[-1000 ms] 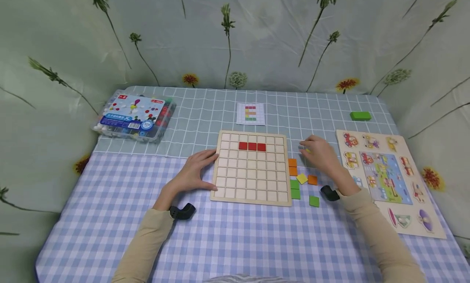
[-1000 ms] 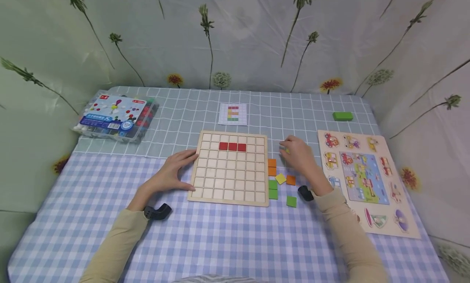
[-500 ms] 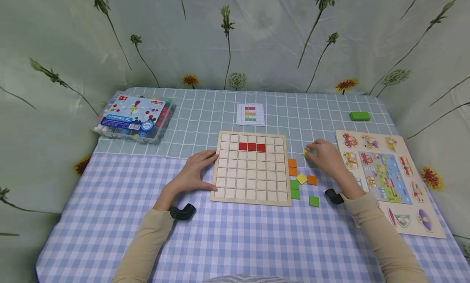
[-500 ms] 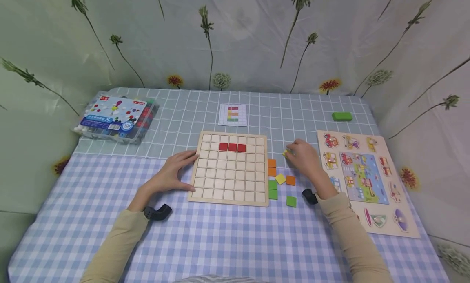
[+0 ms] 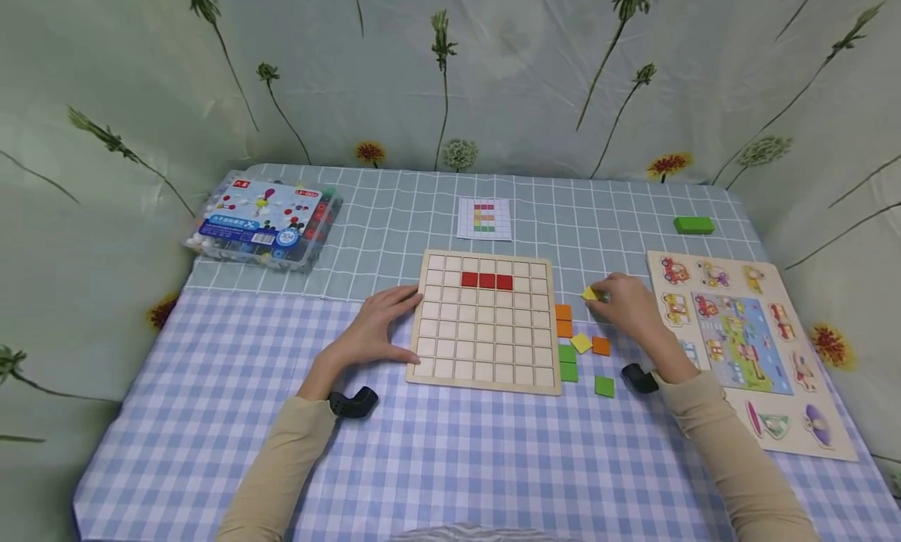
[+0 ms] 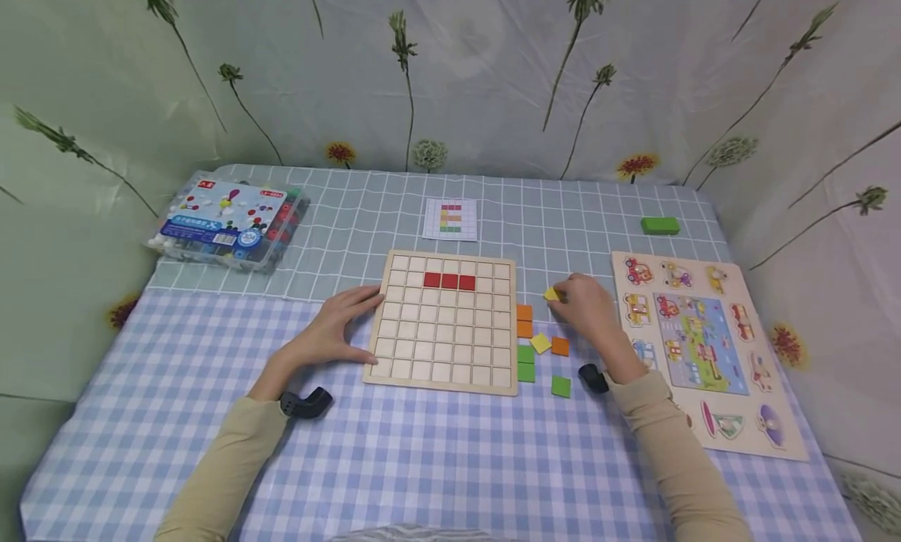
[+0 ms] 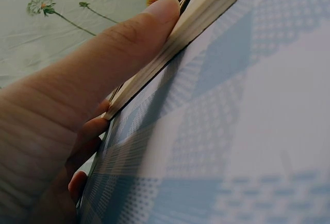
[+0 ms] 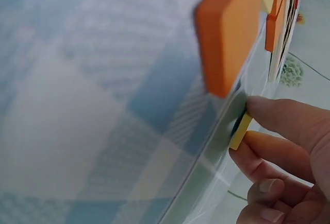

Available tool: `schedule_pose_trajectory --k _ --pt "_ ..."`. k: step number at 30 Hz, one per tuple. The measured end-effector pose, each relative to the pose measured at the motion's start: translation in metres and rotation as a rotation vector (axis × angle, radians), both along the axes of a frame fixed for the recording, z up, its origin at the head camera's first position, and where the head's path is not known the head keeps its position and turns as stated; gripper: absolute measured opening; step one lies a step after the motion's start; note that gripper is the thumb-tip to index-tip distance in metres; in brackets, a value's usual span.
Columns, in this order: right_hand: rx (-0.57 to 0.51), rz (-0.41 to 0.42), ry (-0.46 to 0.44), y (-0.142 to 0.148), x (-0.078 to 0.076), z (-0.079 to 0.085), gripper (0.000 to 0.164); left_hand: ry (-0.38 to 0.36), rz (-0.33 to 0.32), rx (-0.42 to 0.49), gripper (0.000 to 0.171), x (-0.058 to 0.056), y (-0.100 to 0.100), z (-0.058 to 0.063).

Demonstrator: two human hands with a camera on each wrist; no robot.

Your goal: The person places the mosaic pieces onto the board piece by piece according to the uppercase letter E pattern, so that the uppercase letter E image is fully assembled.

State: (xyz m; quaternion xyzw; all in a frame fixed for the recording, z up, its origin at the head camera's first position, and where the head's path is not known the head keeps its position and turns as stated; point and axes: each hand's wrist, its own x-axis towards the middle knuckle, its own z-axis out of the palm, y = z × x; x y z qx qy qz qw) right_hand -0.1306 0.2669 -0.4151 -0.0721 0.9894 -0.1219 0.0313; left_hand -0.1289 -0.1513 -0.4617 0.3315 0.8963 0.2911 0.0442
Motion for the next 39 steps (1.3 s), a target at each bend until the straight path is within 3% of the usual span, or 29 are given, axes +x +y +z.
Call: schedule_pose_trajectory --k 15,30,39 --pt "-0.032 0.095 0.069 -0.033 -0.005 0.007 0.03 -0.027 -0.002 0.004 0.102 0.001 0.002 0.004" --pt "-0.092 0.201 0.046 -0.096 -0.01 0.015 0.032 -0.012 0.003 0.005 0.101 0.002 0.001 0.004" --pt "-0.113 0.273 0.076 -0.126 -0.014 0.01 0.026 -0.023 0.008 -0.002 0.102 0.002 0.001 0.005"
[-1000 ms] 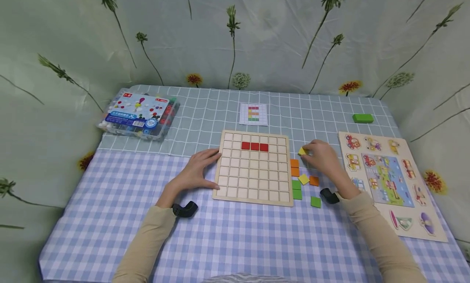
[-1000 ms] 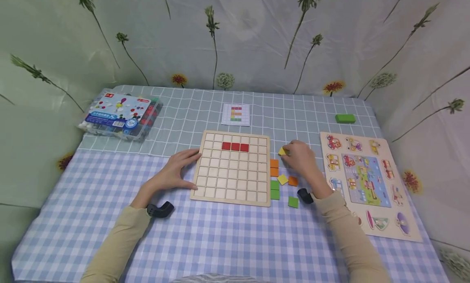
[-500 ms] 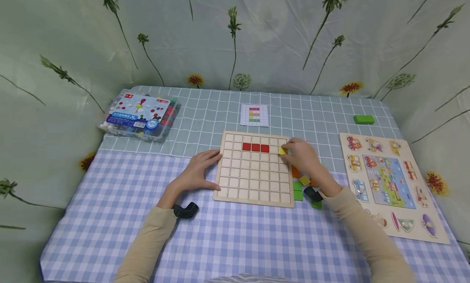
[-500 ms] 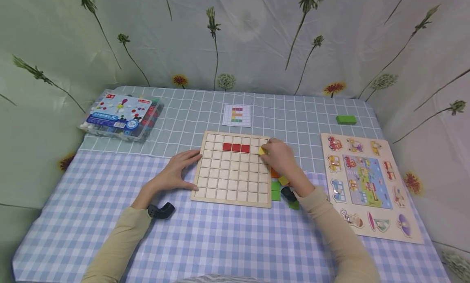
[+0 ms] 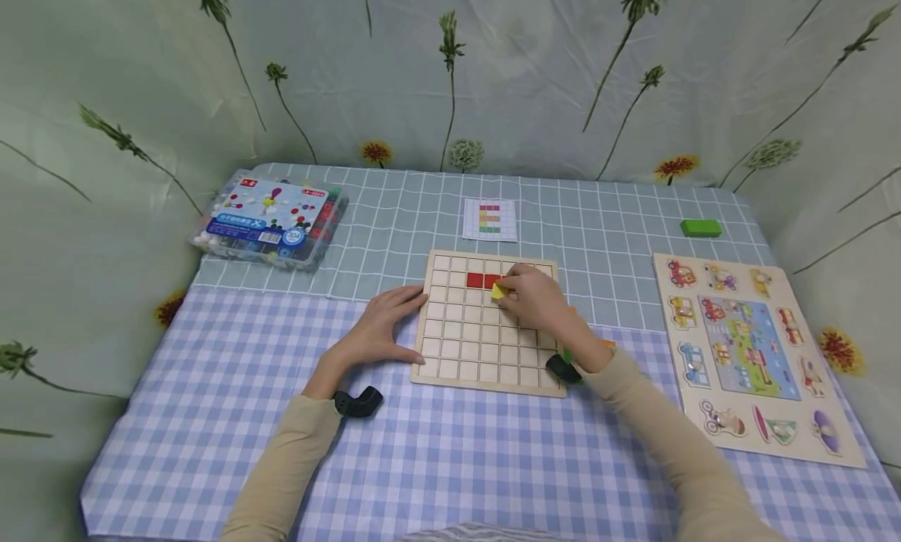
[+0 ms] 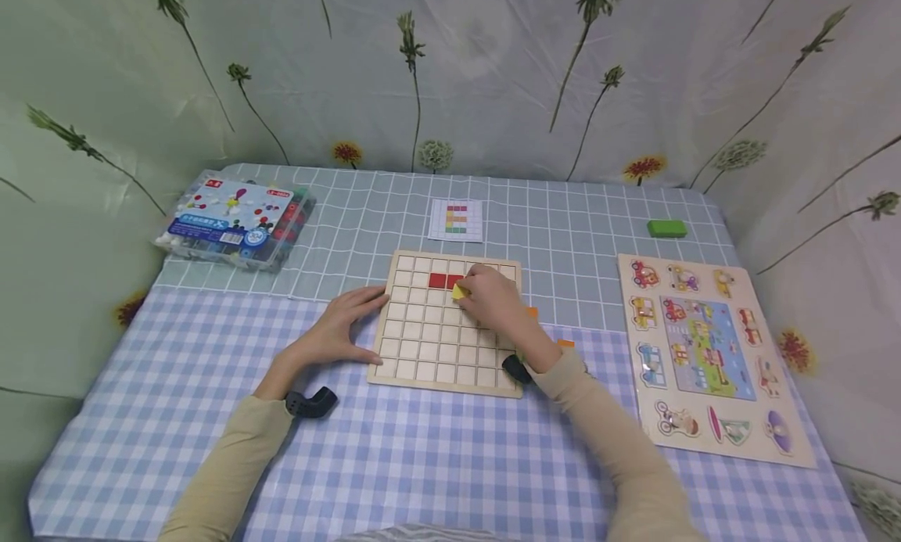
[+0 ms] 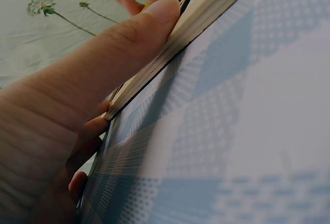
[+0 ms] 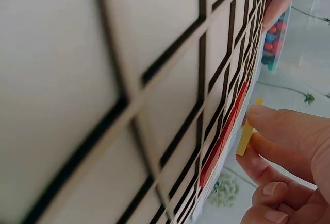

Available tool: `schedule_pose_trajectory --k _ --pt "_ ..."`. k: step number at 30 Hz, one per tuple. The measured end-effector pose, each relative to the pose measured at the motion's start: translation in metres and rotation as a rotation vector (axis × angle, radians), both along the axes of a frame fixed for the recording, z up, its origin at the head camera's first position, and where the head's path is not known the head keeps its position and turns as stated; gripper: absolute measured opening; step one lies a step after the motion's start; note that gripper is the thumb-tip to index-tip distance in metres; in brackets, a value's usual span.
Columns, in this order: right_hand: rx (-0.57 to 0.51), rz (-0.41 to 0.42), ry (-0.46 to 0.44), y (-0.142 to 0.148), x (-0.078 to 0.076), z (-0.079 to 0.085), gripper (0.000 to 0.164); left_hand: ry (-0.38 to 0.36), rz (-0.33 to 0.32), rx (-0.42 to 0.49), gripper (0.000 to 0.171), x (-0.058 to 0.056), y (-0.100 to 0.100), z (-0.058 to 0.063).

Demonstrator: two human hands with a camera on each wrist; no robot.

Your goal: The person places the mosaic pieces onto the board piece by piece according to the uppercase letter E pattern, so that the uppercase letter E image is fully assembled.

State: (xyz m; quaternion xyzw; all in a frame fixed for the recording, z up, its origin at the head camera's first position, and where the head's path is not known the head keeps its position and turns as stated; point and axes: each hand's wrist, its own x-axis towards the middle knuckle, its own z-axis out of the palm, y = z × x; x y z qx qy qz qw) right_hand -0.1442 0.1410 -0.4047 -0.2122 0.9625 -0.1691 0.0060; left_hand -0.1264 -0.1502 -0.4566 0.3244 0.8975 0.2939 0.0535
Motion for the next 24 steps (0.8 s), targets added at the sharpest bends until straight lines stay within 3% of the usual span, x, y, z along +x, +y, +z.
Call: schedule_pose_trajectory --k 8,24 --pt "0.03 0.04 -0.038 -0.018 -0.003 -0.002 0.028 0.013 -0.003 0.003 0.102 -0.001 -0.001 -0.002" --pt "0.017 0.085 -0.024 -0.027 -0.005 -0.004 0.026 0.017 0.0 -0.008 0.102 -0.001 0.0 -0.002"
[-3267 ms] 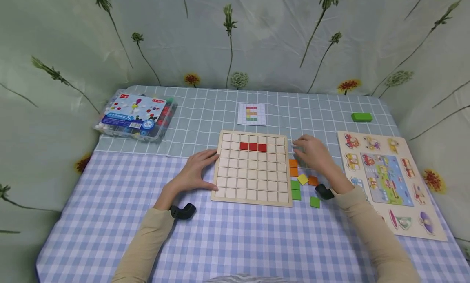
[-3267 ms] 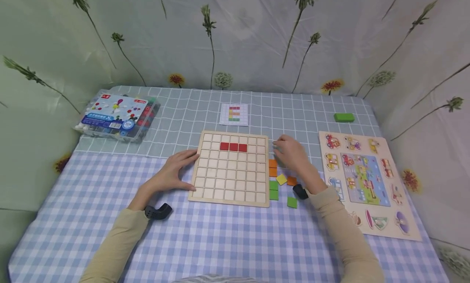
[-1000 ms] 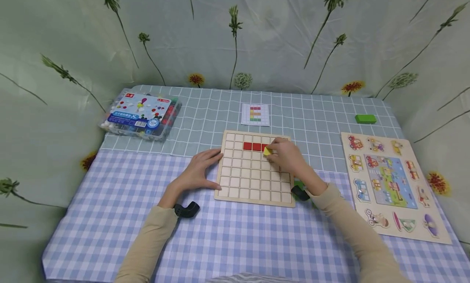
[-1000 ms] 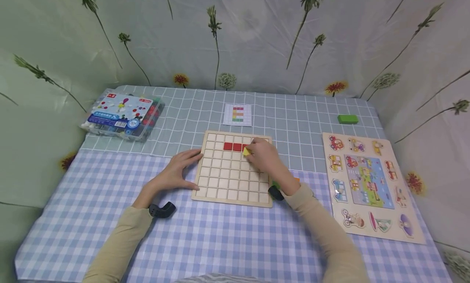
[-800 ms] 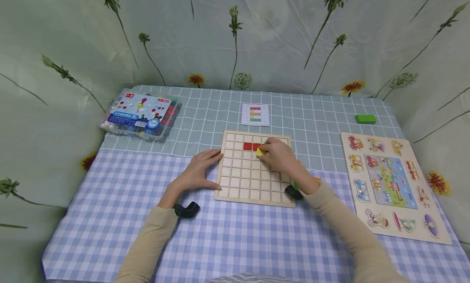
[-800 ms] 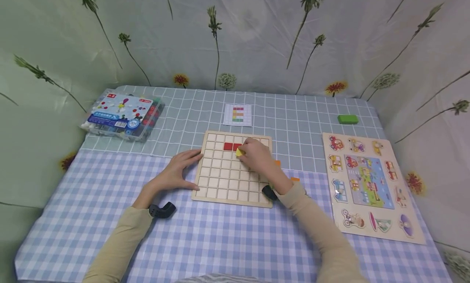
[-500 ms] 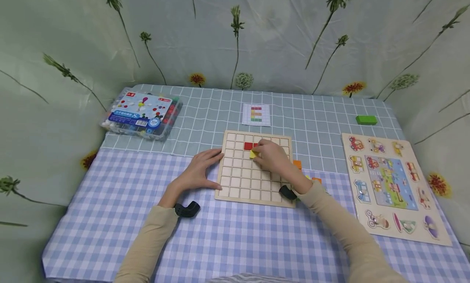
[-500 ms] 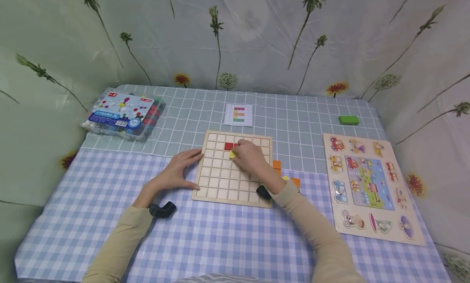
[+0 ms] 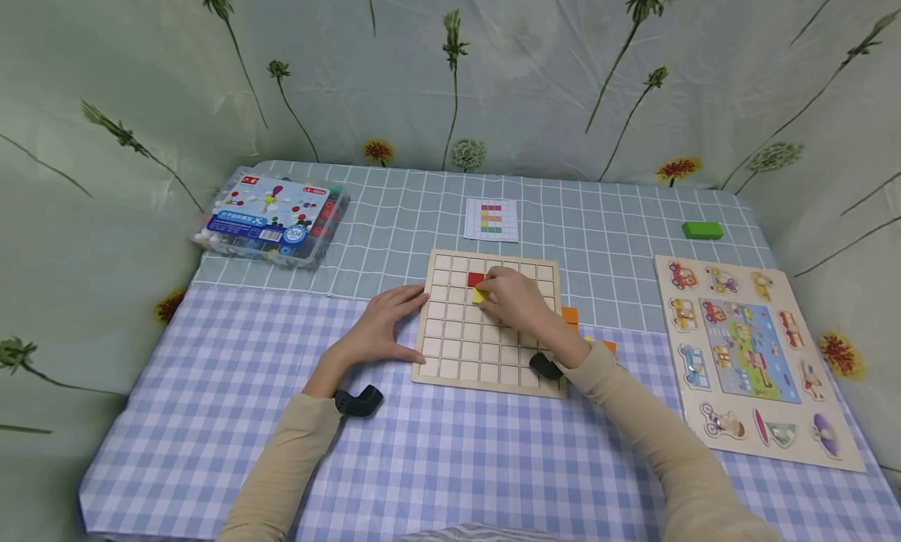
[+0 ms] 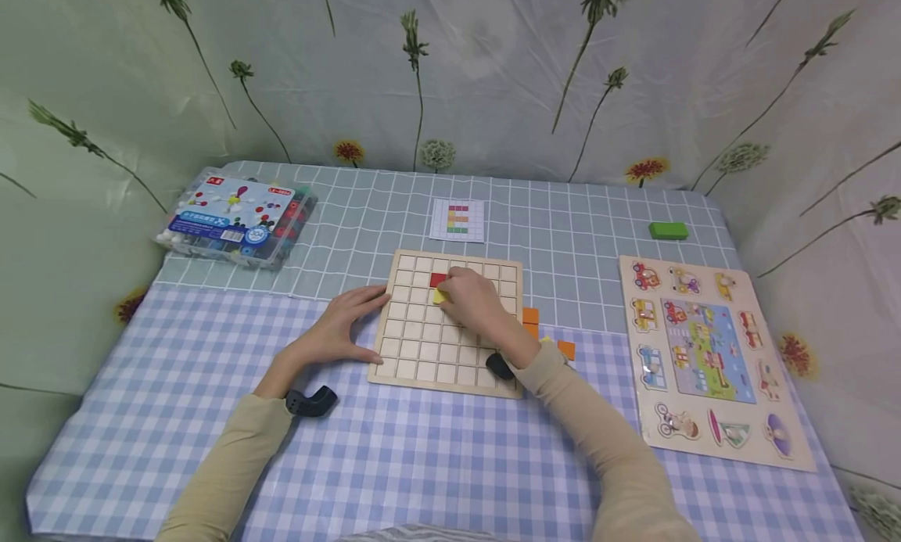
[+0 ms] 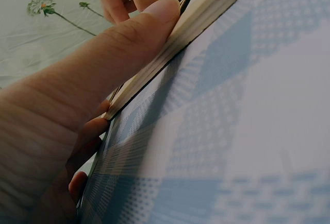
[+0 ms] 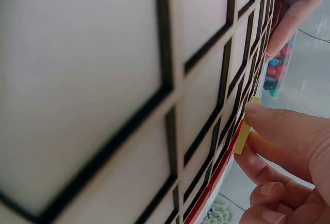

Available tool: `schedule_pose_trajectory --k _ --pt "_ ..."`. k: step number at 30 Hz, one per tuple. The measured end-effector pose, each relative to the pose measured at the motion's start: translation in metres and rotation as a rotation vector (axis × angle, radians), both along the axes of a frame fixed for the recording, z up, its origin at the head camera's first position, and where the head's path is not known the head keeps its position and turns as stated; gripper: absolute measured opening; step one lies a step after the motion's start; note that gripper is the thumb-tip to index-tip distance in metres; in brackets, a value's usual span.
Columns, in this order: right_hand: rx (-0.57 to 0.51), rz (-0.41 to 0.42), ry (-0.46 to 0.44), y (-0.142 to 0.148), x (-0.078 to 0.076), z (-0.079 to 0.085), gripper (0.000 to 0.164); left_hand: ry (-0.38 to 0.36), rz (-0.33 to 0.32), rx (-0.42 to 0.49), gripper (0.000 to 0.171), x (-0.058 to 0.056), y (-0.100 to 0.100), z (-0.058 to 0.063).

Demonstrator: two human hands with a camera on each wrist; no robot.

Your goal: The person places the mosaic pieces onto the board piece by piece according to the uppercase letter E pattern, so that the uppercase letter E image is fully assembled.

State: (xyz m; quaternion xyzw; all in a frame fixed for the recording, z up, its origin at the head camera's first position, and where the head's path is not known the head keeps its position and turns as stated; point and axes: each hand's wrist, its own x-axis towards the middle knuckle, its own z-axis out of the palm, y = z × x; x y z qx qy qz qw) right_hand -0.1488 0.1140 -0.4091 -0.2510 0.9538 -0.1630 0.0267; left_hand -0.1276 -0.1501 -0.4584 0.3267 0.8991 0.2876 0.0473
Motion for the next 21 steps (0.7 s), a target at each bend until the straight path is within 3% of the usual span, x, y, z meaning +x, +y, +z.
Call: schedule_pose_trajectory --k 21 --pt "0.018 0.047 -0.004 -0.0105 -0.0066 -0.0008 0.019 -0.002 0.002 -0.002 0.102 -0.0009 -0.0006 -0.0011"
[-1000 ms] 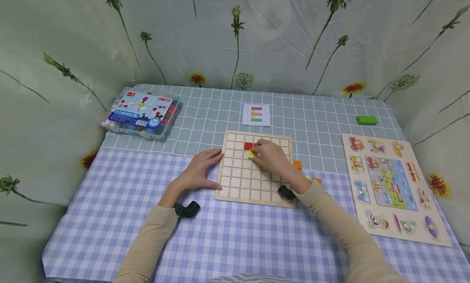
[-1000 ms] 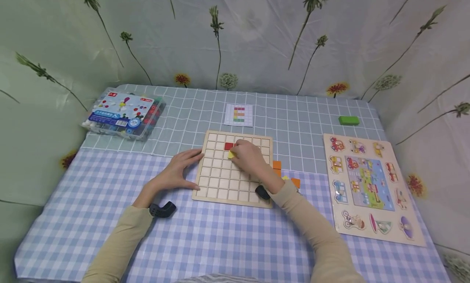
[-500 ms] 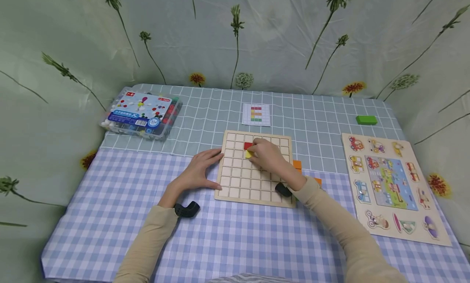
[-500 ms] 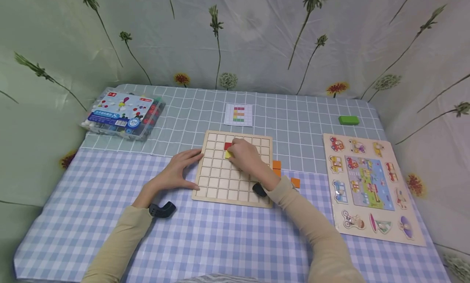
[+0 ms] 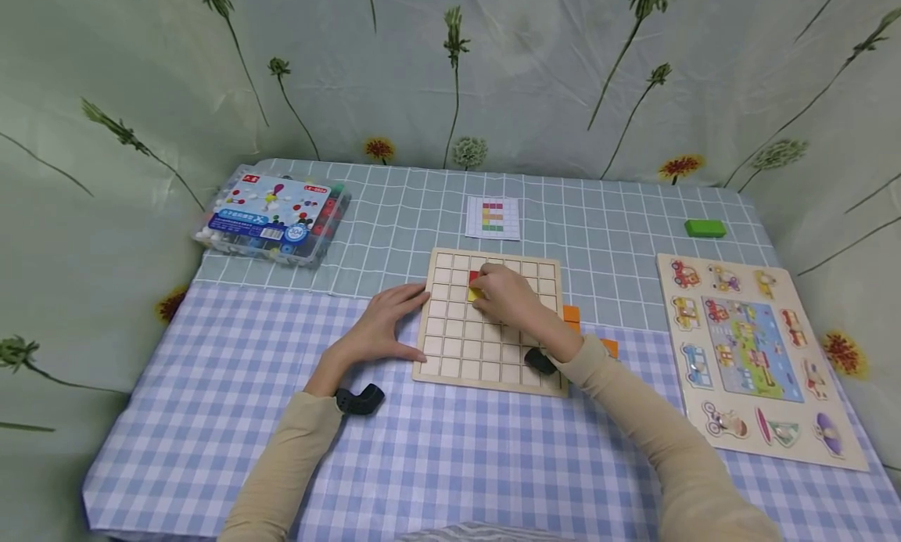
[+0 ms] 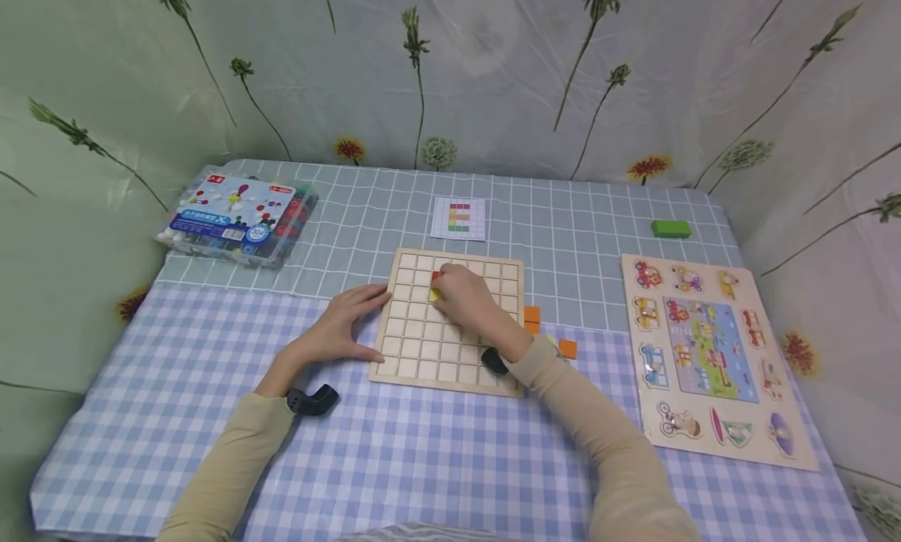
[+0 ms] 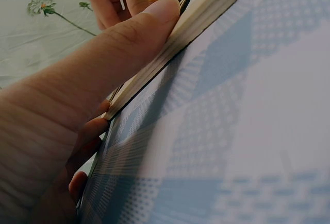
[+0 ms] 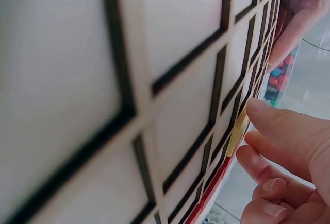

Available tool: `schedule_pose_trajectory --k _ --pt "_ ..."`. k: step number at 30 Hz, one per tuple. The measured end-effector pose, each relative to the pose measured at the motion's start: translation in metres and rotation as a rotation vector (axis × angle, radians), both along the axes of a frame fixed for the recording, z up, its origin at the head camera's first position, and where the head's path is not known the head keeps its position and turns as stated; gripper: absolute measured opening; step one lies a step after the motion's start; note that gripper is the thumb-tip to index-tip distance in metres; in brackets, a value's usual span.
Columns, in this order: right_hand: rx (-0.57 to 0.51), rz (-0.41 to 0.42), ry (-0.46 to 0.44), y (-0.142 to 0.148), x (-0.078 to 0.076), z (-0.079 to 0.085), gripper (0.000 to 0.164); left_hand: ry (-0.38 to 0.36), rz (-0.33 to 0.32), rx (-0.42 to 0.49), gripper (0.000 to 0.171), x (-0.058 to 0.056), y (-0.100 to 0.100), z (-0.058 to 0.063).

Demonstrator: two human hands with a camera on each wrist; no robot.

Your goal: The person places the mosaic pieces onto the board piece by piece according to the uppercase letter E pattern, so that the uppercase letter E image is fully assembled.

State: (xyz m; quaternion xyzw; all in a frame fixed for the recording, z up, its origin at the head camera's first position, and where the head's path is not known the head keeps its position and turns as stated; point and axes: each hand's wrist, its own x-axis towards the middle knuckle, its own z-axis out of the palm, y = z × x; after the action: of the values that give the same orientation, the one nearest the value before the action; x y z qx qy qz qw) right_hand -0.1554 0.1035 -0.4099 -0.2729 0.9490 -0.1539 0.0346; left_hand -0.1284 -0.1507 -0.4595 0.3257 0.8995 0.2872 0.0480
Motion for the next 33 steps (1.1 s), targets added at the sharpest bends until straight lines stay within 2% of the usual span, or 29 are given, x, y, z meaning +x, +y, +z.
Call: schedule_pose_trajectory --k 6,11,22,33 --pt "-0.025 -0.016 0.019 0.008 0.002 0.004 0.014 -0.011 0.006 -0.004 0.103 -0.001 -0.001 0.001" --pt "-0.007 -0.051 0.03 0.023 0.005 0.006 0.019 -0.003 0.013 -0.009 0.103 -0.002 0.0 0.002" --pt "-0.019 -0.155 0.069 0.072 0.023 0.007 0.021 -0.003 0.0 -0.002 0.104 -0.003 -0.001 -0.001" --pt "-0.017 -0.232 0.105 0.123 0.044 0.001 0.024 0.0 -0.007 0.015 0.105 -0.001 0.001 -0.001"
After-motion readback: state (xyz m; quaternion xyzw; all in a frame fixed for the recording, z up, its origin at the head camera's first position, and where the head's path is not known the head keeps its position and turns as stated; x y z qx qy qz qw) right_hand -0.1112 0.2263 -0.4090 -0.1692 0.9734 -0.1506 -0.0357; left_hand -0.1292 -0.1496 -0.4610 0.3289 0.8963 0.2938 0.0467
